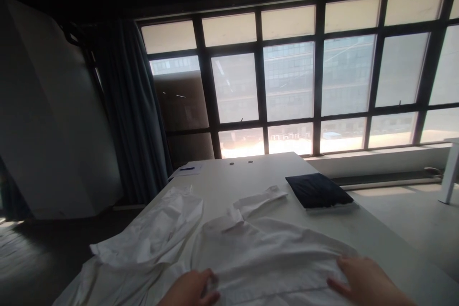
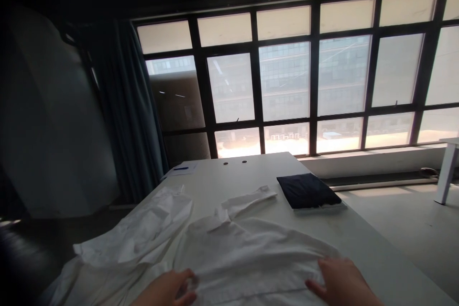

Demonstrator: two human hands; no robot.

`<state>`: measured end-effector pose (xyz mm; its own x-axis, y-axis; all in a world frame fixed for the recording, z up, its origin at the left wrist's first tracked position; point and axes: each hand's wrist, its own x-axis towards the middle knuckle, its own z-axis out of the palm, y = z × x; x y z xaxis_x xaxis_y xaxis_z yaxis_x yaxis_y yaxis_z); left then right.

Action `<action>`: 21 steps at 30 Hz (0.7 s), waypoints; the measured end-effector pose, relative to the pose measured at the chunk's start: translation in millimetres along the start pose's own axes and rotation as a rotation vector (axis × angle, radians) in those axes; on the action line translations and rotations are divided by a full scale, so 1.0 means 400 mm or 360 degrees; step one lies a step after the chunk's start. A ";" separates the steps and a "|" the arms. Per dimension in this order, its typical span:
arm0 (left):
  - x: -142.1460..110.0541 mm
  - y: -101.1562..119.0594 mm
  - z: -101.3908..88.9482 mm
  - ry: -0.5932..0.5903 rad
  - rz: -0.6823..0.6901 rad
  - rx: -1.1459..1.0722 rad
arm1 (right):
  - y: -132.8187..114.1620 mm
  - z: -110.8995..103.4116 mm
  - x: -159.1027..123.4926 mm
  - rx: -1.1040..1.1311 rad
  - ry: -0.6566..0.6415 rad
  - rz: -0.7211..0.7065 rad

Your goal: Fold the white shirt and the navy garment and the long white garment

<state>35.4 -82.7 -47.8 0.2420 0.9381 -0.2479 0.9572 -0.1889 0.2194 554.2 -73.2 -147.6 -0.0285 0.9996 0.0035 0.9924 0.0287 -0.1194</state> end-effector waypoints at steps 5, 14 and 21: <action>0.025 0.055 -0.064 -0.0188 -0.0040 0.0126 | -0.054 -0.113 0.064 0.0129 -0.0138 0.0001; 0.267 0.291 0.067 0.0133 0.0300 0.0160 | -0.336 -0.054 0.302 0.0634 -0.0009 -0.0353; 0.329 0.310 0.170 0.0680 0.0319 -0.0122 | -0.422 -0.017 0.328 0.0870 -0.0044 -0.0339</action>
<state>196.7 -2.5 -117.5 0.3182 0.9238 0.2128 0.8800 -0.3714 0.2963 383.8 53.2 -120.1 -0.2307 0.9712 0.0588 0.7589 0.2174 -0.6139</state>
